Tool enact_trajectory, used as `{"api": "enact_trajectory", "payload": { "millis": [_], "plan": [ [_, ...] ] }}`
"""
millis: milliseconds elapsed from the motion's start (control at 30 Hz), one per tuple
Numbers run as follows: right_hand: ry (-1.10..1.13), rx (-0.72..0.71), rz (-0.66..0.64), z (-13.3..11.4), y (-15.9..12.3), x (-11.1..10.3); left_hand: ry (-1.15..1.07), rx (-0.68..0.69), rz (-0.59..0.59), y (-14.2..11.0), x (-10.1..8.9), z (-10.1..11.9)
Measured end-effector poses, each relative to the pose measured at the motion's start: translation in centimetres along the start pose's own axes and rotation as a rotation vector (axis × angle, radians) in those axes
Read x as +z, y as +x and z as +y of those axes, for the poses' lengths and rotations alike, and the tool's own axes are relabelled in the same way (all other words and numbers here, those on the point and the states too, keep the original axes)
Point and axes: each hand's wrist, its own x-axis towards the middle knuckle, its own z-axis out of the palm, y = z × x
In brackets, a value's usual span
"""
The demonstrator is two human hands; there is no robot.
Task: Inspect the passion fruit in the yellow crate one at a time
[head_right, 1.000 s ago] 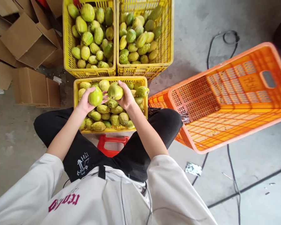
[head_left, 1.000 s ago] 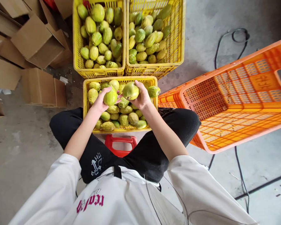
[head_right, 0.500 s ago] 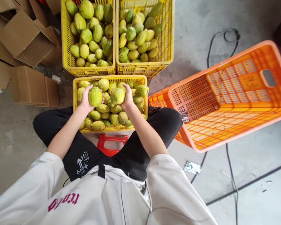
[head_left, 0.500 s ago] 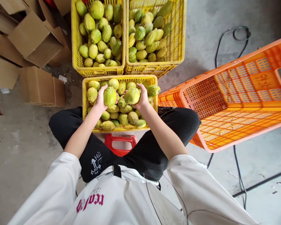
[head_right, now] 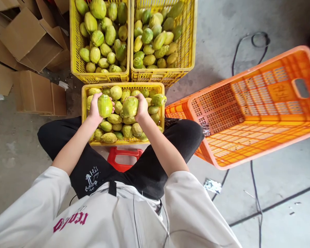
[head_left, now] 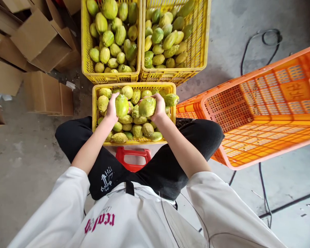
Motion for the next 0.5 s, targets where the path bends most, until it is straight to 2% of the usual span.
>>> {"api": "enact_trajectory", "payload": {
  "millis": [167, 267, 367, 500],
  "plan": [
    [0.050, 0.002, 0.020, -0.8, -0.3, 0.0, -0.035, 0.035, 0.021, -0.1, 0.3, 0.3],
    [0.036, 0.013, -0.038, -1.3, -1.2, 0.5, -0.103, 0.055, 0.043, -0.3, 0.6, 0.9],
    [0.000, 0.047, -0.116, -1.8, -2.4, 1.0, -0.134, 0.035, 0.005, -0.5, 0.7, 1.5],
    [-0.052, 0.084, -0.164, -2.5, -3.1, 1.1, -0.155, 0.145, -0.009, -0.1, 0.2, 2.2]
  ]
}}
